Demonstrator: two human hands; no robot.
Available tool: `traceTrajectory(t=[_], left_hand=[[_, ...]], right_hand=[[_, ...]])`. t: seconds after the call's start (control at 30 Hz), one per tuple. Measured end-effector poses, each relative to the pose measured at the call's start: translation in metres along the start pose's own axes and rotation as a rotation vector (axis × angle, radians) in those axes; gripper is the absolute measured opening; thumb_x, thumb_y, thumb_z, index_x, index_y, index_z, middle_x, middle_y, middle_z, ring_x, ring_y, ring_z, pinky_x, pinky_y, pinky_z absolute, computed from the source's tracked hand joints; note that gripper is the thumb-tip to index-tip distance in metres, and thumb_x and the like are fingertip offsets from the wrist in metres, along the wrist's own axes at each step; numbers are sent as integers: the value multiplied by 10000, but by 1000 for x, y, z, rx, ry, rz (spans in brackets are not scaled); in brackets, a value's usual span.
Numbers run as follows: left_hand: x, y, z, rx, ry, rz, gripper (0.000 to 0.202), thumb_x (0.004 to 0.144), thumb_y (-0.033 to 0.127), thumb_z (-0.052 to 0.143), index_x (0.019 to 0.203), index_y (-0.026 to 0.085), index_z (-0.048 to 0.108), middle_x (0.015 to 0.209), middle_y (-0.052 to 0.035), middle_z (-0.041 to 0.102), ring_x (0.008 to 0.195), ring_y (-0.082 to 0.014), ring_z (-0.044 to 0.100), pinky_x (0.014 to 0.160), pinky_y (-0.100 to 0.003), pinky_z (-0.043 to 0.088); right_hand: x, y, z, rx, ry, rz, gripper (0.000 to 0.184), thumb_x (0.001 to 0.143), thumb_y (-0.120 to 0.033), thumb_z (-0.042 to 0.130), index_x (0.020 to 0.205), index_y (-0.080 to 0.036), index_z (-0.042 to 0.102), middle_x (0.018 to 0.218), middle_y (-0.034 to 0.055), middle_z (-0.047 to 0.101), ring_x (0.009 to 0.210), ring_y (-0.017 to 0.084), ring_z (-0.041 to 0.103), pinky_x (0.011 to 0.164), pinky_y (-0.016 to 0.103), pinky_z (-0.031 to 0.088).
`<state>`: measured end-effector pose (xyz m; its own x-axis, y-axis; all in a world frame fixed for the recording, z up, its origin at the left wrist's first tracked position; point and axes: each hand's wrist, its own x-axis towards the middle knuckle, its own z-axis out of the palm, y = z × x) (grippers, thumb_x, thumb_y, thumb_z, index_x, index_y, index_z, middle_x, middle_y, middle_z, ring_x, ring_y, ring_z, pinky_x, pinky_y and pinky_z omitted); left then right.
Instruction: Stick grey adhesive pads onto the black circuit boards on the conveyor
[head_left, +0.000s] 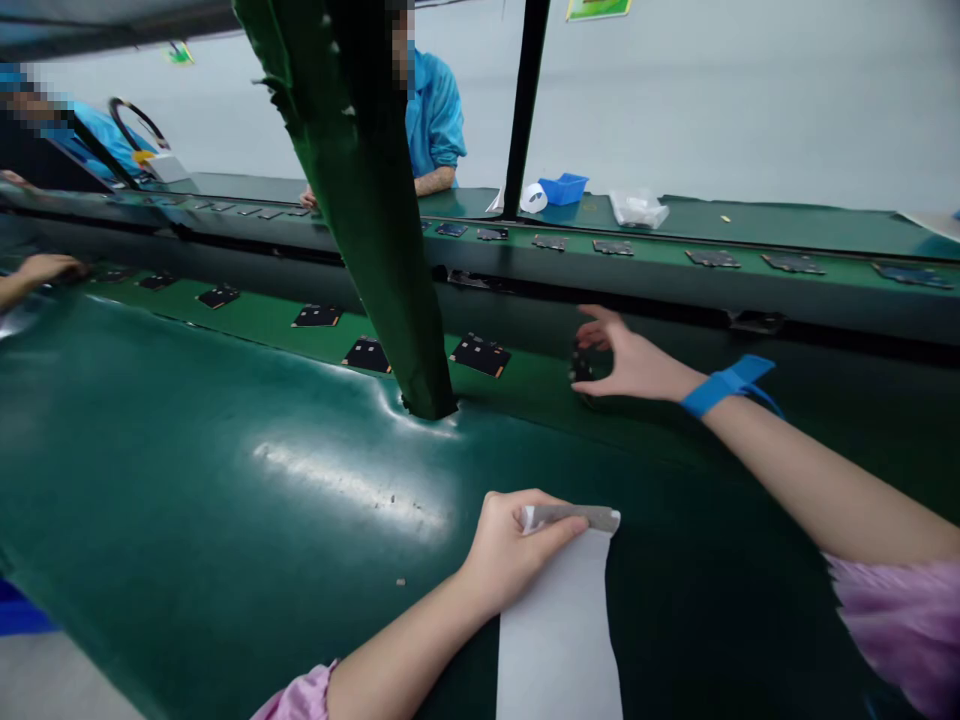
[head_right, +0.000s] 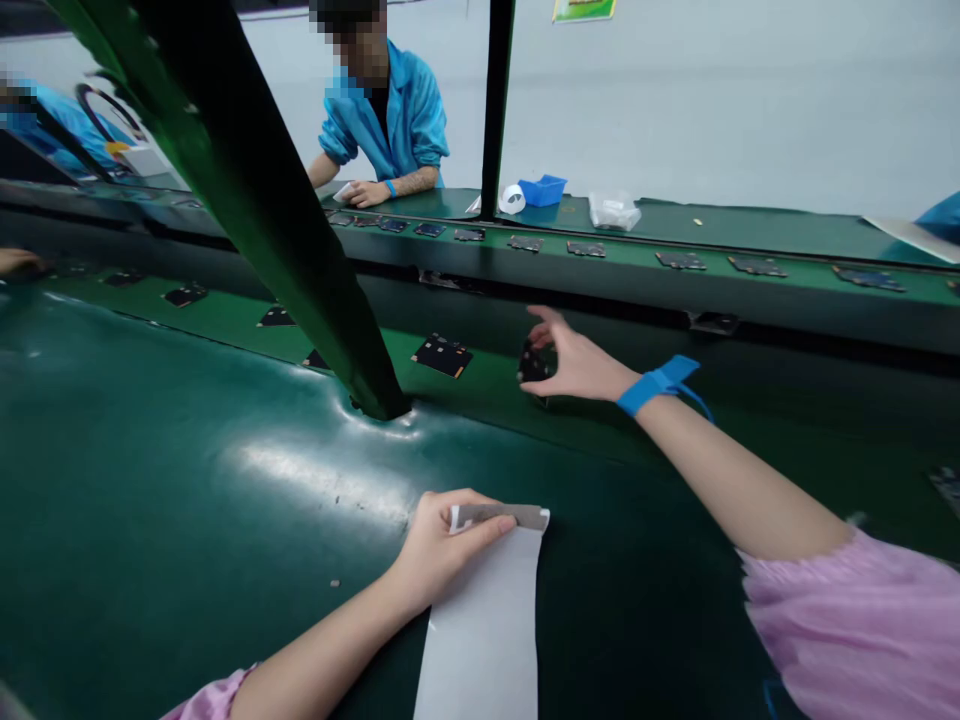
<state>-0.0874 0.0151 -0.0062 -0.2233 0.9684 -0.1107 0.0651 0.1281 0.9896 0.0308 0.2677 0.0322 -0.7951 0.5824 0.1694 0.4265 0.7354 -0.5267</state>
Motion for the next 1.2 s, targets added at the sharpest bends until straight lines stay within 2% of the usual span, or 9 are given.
traceTrajectory(t=[0.1,0.27,0.33,0.43,0.5,0.63,0.9,1.03,1.2], left_hand=[[0,-1,0,1,2,-8,142,739,305,705,755,178,767,732,-49,752,673,-194,668,597,-257,477],[0,2,-1,-2,5,-20,122,749,288,696,751,185,761,767,-43,756,714,-193,676,631,-253,490],[0,4,-1,13,9,-36,127,750,298,695,746,188,759,767,-41,754,713,-193,677,625,-253,491],[0,5,-2,34,24,-46,146,740,321,701,734,186,756,747,-41,749,691,-192,672,607,-254,488],[0,5,-1,40,42,-37,154,734,330,706,716,183,751,722,-36,743,661,-182,658,588,-249,479],[0,3,-1,43,51,-19,166,735,341,705,699,183,744,674,-23,727,605,-156,620,549,-234,454],[0,6,-1,30,53,-23,140,727,313,708,695,181,744,684,-23,730,622,-159,633,560,-234,463],[0,8,0,17,36,-40,125,731,295,707,699,181,743,705,-24,738,649,-166,654,579,-233,475],[1,4,0,6,34,-59,120,733,299,711,708,187,747,711,-26,741,663,-173,667,576,-231,478]], right_hand=[[-41,20,-10,158,149,64,973,628,-528,691,1390,-303,130,1318,136,444,1204,332,509,989,478,449],[-104,46,-18,68,77,384,963,591,-593,702,1371,-280,233,1405,172,365,1281,434,398,991,625,400],[-120,29,-16,-1,115,370,776,652,-610,669,1301,-274,407,1393,156,404,1266,433,408,979,624,406],[-131,-22,-3,33,118,195,353,825,-565,526,1009,-284,636,1196,108,568,1146,340,532,970,524,445],[-134,-55,8,96,52,111,293,858,-526,504,858,-290,679,1095,87,602,1038,289,592,907,462,495],[-132,-86,23,149,11,67,263,851,-482,534,769,-286,687,1063,79,588,990,260,600,846,419,523],[-126,-78,19,215,14,136,324,828,-532,551,671,-269,655,980,66,572,936,241,602,838,392,512],[-97,-55,18,234,90,207,350,777,-587,589,721,-256,687,1048,82,593,970,268,596,848,416,495],[-21,-3,34,199,146,219,337,766,-530,609,759,-210,717,991,99,648,978,290,586,826,439,489]])
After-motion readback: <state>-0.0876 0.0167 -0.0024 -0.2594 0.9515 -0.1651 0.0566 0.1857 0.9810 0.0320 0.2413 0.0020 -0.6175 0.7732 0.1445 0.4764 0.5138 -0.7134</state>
